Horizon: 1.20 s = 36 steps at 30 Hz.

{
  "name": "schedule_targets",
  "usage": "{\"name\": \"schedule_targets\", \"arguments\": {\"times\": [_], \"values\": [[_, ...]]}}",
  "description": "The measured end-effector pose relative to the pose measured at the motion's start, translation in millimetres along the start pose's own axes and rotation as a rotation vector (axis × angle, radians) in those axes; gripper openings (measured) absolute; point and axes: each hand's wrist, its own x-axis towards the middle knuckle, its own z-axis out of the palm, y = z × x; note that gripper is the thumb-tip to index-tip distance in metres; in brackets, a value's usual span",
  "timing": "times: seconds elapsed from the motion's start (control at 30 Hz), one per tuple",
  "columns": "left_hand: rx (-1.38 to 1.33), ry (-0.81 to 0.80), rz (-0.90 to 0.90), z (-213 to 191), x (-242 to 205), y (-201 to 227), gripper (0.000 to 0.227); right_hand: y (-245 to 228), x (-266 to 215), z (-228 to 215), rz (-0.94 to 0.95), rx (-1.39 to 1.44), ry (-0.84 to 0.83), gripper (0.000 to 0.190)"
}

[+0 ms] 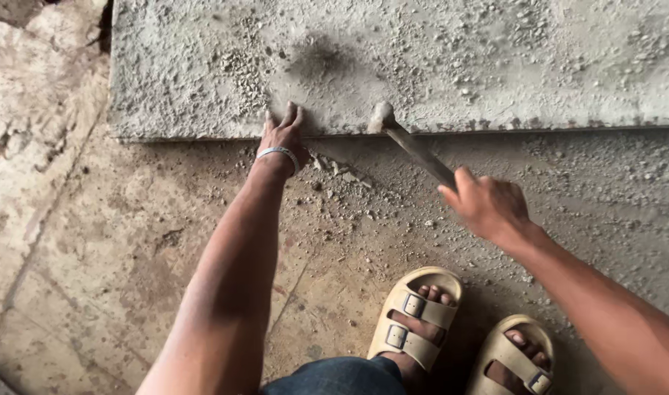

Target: The person uses a hammer to repeatedly strike a rectangular concrete slab lying on the floor. They hold the slab steady with their left hand while striking it with the hammer in their right hand, creating cracks and breaking off pieces of the concrete.

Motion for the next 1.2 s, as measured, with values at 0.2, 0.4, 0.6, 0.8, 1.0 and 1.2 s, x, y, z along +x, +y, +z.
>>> {"name": "schedule_targets", "arguments": {"times": [0.2,0.4,0.6,0.8,1.0,1.2], "values": [[0.03,0.002,-0.057,-6.4,-13.3,5.0,0.099,2.2,-6.8,-23.8,-0.293,0.398,0.296,0.04],[-0.07,-0.023,-0.097,-6.2,-11.3,-1.6,0.092,-26.9,-9.5,-47.1,-0.76,0.586,0.624,0.039],[-0.029,-0.043,-0.1,-13.8,-9.9,0.3,0.093,7.5,7.7,0.3,-0.245,0.297,0.228,0.034],[-0.013,-0.077,-0.077,-16.2,-12.3,-3.3,0.093,83.1,-26.6,60.8,-0.007,0.007,0.083,0.043],[0.232,0.117,0.026,1.9,-2.2,35.9,0.076,70.6,-43.3,21.8,-0.042,0.365,0.256,0.039],[0.187,0.101,0.208,40.1,-5.6,105.2,0.101,26.7,-50.5,-47.4,-0.42,0.566,0.687,0.049]]}}
